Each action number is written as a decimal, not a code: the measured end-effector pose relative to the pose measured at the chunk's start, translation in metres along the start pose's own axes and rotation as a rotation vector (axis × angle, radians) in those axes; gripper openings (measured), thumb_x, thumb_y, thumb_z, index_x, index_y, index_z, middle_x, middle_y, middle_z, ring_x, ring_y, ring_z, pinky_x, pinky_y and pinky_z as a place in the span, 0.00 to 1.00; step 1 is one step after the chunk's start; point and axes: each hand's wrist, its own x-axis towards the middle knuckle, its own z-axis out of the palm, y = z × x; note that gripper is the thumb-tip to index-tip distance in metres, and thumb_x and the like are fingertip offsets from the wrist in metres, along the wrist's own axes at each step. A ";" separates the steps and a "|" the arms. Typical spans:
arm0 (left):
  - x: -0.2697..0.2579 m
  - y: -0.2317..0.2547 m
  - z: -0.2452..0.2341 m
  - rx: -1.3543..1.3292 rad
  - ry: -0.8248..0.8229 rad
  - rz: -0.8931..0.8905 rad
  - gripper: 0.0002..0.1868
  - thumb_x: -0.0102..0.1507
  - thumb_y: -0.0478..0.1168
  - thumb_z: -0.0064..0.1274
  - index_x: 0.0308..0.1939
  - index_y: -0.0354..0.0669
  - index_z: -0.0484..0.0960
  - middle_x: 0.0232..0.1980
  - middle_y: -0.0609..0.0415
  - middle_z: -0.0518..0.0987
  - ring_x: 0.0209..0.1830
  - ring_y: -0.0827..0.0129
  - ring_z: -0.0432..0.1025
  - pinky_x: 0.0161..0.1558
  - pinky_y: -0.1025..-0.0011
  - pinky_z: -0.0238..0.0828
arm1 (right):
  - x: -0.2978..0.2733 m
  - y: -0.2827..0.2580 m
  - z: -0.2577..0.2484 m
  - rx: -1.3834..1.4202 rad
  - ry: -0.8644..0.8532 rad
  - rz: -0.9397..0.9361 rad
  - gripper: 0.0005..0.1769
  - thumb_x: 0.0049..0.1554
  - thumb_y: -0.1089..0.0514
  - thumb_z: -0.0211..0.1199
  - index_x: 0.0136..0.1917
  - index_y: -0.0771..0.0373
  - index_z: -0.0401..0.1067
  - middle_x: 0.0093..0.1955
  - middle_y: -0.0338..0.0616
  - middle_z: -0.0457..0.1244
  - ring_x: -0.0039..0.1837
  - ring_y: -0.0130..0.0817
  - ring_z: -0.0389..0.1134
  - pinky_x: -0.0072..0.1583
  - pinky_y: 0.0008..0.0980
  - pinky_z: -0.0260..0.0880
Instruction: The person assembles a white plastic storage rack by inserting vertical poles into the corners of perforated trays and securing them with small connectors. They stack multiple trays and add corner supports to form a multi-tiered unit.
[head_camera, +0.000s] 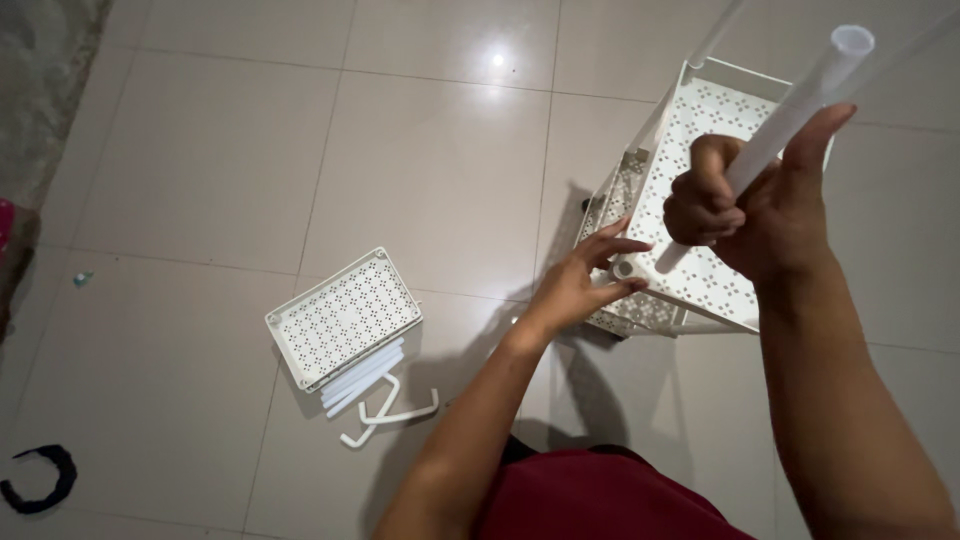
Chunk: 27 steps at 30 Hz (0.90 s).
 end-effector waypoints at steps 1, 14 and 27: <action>0.001 0.001 -0.002 -0.005 -0.011 -0.013 0.46 0.60 0.45 0.67 0.79 0.53 0.61 0.71 0.60 0.77 0.71 0.60 0.72 0.71 0.62 0.69 | 0.002 0.001 0.011 0.079 0.017 0.013 0.43 0.63 0.18 0.33 0.32 0.56 0.57 0.23 0.31 0.49 0.29 0.22 0.45 0.35 0.24 0.47; -0.156 -0.049 -0.086 -0.540 0.113 -0.254 0.24 0.67 0.39 0.52 0.67 0.44 0.71 0.56 0.44 0.82 0.56 0.59 0.80 0.58 0.61 0.79 | 0.018 0.120 0.101 -0.185 0.136 0.192 0.13 0.67 0.57 0.55 0.63 0.62 0.65 0.57 0.46 0.67 0.65 0.43 0.70 0.66 0.45 0.72; -0.315 -0.133 -0.162 -0.310 0.888 -0.447 0.09 0.69 0.38 0.54 0.50 0.36 0.82 0.41 0.55 0.79 0.35 0.73 0.75 0.40 0.73 0.79 | 0.059 0.257 0.173 -0.329 0.010 0.589 0.27 0.64 0.55 0.59 0.74 0.58 0.60 0.64 0.51 0.64 0.58 0.37 0.73 0.55 0.33 0.80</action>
